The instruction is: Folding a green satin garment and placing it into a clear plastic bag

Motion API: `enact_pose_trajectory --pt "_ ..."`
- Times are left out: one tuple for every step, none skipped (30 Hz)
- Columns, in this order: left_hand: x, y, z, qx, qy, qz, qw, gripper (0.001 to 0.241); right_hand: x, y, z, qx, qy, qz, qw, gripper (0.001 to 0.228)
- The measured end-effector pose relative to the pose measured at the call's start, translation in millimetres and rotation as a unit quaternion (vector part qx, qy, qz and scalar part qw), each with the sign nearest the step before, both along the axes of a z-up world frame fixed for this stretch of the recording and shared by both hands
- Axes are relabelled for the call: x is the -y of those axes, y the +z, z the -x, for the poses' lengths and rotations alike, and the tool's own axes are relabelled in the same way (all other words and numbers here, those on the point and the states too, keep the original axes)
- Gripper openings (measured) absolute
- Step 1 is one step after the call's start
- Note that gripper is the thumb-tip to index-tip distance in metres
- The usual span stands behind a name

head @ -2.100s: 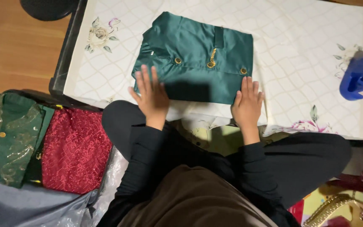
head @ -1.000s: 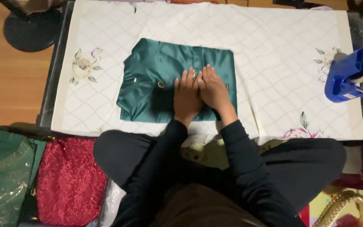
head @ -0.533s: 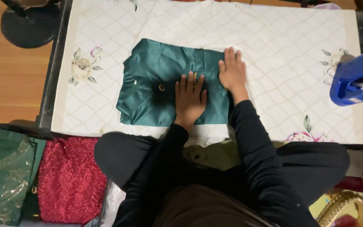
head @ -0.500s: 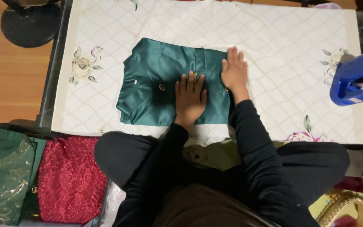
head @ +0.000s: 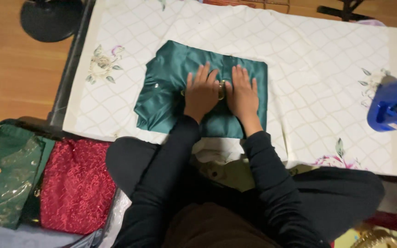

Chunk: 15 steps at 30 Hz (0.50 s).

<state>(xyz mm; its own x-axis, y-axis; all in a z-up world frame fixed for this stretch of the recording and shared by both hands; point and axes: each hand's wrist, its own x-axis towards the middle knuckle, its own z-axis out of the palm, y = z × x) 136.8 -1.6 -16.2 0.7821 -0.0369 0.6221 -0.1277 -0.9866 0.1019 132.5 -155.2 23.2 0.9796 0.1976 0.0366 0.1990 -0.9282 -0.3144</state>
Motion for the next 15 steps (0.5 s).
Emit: enact_pose_trajectory --pt "-15.3 -2.1 -4.3 0.001 0.006 -0.002 1.0 0.039 -0.6 1.8 0.5 0.001 0.006 -0.002 1.0 0.06" --pt "-30.8 -4.3 -8.6 0.009 0.017 -0.02 1.0 0.043 -1.2 3.5 0.7 -0.013 0.002 -0.003 1.0 0.061" --pt "-42.9 -7.2 -13.4 0.016 0.025 -0.035 0.999 0.046 1.4 5.1 1.3 -0.027 -0.005 -0.002 1.0 0.062" --pt "-51.4 -8.0 -13.8 0.017 0.028 -0.035 0.999 0.046 0.7 4.4 3.0 -0.026 -0.002 -0.003 1.0 0.062" --pt "-59.1 -7.5 -16.3 0.028 0.054 -0.042 0.997 0.05 0.7 4.8 3.4 -0.026 -0.005 -0.004 1.0 0.062" --pt "-66.8 -7.1 -18.7 0.039 0.08 -0.048 0.995 0.057 0.9 5.1 3.8 -0.026 -0.008 -0.004 1.0 0.063" --pt "-74.1 6.1 -15.9 0.038 0.081 -0.048 0.995 0.057 0.7 5.2 4.8 -0.026 -0.008 -0.004 1.0 0.063" --pt "-81.6 19.2 -13.1 -0.115 0.106 -0.007 0.988 0.057 0.4 5.2 5.9 -0.035 -0.011 -0.01 0.999 0.063" --pt "-89.3 33.6 -12.8 -0.263 0.128 0.034 0.956 0.057 -0.2 6.5 4.3 -0.042 -0.013 -0.015 0.999 0.063" --pt "-99.2 44.0 -14.4 -0.261 0.129 0.035 0.956 0.057 -0.5 8.0 3.1 -0.04 -0.012 -0.014 0.999 0.063" --pt "-109.3 53.9 -14.6 -0.35 0.145 0.068 0.923 0.058 -1.2 8.8 2.8 -0.051 -0.017 -0.015 0.998 0.063" --pt "-119.7 63.7 -14.8 -0.435 0.161 0.101 0.88 0.06 -1.9 9.7 2.5 -0.062 -0.023 -0.016 0.998 0.062" --pt "-130.7 59.3 -14.6 -0.433 0.162 0.102 0.881 0.06 0.6 3.8 -2.8 -0.06 -0.02 -0.016 0.998 0.062" --pt "-141.8 55.1 -14.8 -0.436 0.161 0.13 0.876 0.062 3.0 -2.0 -8.5 -0.075 -0.024 -0.033 0.996 0.062" --pt "-153.5 51.2 -15.8 -0.438 0.159 0.158 0.871 0.064 4.7 -7.6 -15.4 -0.09 -0.028 -0.051 0.994 0.063"
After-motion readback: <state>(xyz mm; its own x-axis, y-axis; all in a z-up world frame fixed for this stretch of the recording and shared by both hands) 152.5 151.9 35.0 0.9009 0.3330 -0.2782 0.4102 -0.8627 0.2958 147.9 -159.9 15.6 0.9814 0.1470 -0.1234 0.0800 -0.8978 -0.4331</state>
